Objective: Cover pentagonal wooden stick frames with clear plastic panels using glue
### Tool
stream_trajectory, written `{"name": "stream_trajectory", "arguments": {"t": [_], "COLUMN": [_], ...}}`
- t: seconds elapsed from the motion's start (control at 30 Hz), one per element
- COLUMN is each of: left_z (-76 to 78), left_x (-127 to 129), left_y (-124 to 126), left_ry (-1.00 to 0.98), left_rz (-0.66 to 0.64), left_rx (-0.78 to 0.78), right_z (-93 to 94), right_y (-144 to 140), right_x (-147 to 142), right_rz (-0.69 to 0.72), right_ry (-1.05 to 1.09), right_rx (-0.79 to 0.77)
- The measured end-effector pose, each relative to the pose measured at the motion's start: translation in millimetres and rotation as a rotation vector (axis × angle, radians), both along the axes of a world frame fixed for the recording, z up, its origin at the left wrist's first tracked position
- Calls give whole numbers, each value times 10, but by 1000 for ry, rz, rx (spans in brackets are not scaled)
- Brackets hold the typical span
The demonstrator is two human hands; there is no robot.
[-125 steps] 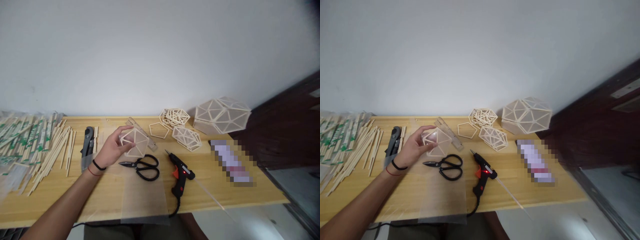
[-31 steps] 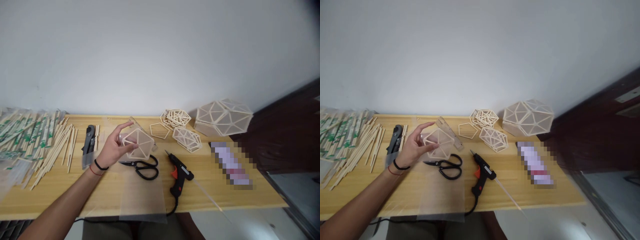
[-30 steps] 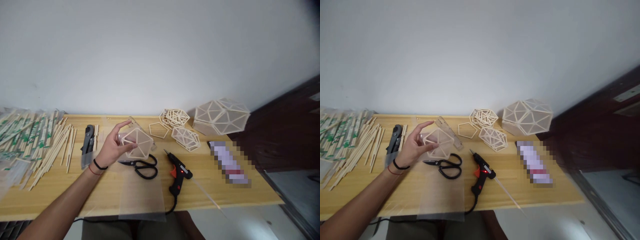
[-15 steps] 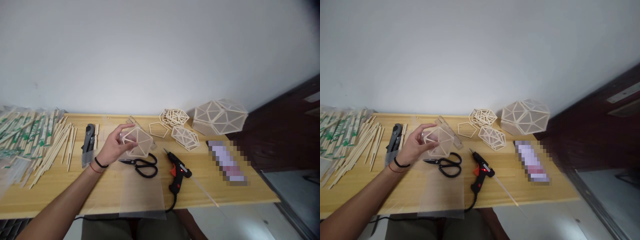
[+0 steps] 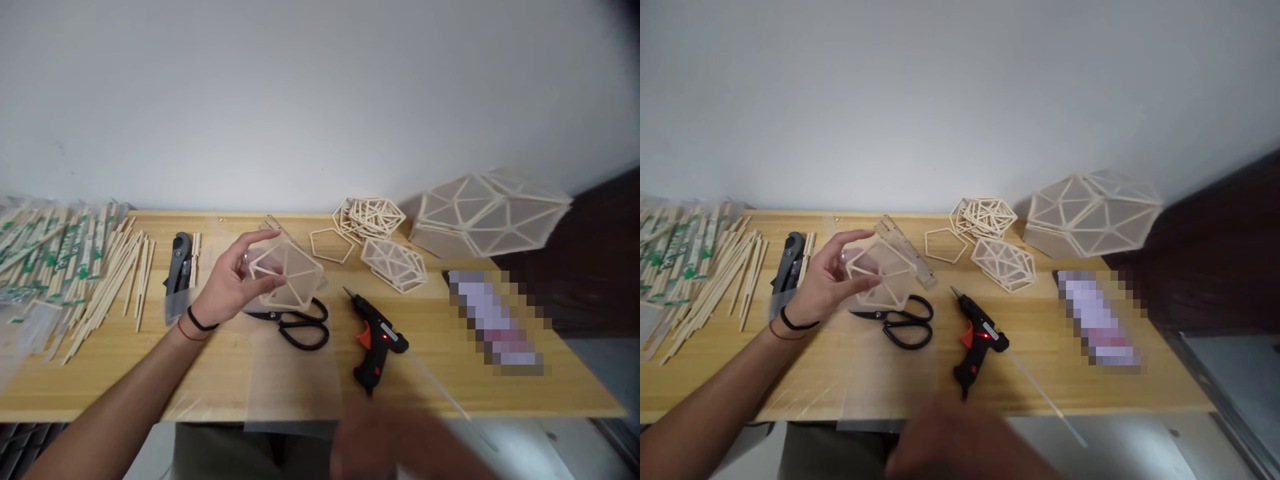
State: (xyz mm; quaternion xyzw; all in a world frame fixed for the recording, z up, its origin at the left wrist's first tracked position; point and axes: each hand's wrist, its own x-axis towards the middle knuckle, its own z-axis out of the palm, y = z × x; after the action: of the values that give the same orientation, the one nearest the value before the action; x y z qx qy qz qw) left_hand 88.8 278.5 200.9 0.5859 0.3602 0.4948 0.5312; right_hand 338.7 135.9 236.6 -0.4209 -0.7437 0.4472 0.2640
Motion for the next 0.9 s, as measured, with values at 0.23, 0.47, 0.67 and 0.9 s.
{"name": "stream_trajectory", "arguments": {"t": [0.23,0.47,0.67,0.9], "left_z": [46,69,63,84], "left_x": [-57,-51,-40,-68], "left_y": [-16,-36,-68,-103], "left_ry": [97,231,292,346], "left_rz": [117,197,178,219], "left_rx": [118,248,265,227], "right_z": [-171,-369,-353,-353], "right_y": [1090,1041,1038,1037], "right_x": [-380,-553,-541,-533], "right_rz": [-476,-462,-538,-535], "right_ry": [297,461,455,477], "right_rx": [301,194,235,211]}}
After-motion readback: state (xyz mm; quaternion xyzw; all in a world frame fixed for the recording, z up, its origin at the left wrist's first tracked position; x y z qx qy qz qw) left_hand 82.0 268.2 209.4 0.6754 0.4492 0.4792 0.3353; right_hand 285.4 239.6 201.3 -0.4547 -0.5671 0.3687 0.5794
